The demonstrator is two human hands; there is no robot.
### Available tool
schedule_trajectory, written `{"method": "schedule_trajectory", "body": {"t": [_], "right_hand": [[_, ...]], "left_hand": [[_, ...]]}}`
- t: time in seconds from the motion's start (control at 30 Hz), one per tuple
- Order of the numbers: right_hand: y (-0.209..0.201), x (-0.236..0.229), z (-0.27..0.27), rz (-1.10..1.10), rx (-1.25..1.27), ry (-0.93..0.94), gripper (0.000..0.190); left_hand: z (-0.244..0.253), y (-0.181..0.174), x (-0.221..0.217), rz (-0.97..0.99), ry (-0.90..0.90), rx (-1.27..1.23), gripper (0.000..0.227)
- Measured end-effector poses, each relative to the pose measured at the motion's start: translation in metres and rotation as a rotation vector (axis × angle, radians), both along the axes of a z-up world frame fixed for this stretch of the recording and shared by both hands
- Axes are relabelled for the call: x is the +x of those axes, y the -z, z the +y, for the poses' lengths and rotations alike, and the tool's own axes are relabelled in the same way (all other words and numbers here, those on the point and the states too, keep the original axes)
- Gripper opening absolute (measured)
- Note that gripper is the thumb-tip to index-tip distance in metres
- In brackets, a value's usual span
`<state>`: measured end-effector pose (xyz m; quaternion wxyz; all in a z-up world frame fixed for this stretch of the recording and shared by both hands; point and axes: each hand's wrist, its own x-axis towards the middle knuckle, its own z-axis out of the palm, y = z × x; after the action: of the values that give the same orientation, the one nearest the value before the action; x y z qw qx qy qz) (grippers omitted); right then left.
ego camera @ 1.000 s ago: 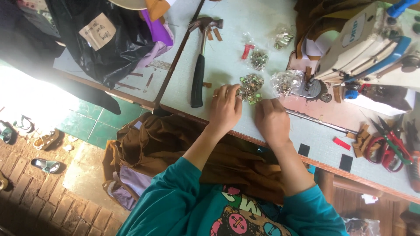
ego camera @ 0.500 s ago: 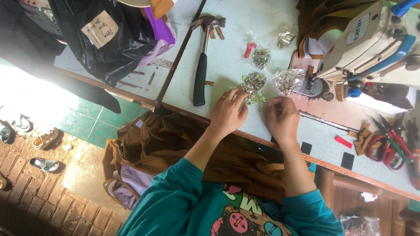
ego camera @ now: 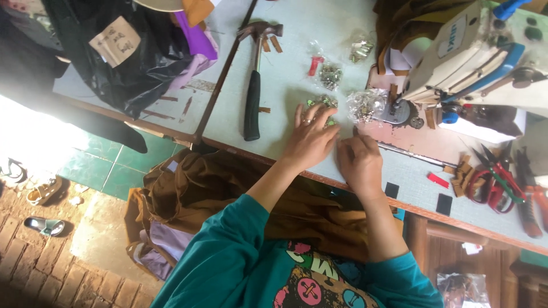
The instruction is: Organizing and sorting small metal buttons on a workbench in a sewing factory.
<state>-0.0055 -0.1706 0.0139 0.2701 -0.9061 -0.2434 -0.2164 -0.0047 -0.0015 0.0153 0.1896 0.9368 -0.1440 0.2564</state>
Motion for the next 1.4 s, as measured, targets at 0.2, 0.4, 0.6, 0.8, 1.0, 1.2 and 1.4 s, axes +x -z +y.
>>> {"method": "schedule_trajectory", "body": {"t": [0.2,0.4,0.6,0.8,1.0,1.2,1.4], "right_hand": [[0.018,0.008,-0.011,-0.182,0.005,0.056,0.005],[-0.015,0.051,-0.025,-0.432,-0.075,0.099,0.011],[-0.016,0.055,-0.020,-0.408,-0.034,0.023,0.012],[0.010,0.061,-0.028,-0.430,0.075,0.021,0.014],[0.003,0.057,-0.027,-0.432,0.153,0.110,0.016],[0.004,0.057,-0.032,-0.352,0.280,0.077,0.018],[-0.011,0.046,-0.032,-0.366,0.264,-0.027,0.019]], "left_hand": [[0.003,0.011,0.003,0.072,0.045,0.017,0.007],[0.001,0.005,0.002,0.059,0.067,-0.029,0.004],[-0.001,0.021,0.005,-0.086,0.023,-0.144,0.004],[-0.030,0.012,0.029,-0.339,-0.032,-0.264,0.007],[-0.069,0.006,0.059,-0.308,-0.128,-0.216,0.008],[-0.060,-0.003,0.053,-0.168,-0.024,-0.243,0.019],[0.034,0.025,0.047,-0.218,-0.071,-0.430,0.024]]}}
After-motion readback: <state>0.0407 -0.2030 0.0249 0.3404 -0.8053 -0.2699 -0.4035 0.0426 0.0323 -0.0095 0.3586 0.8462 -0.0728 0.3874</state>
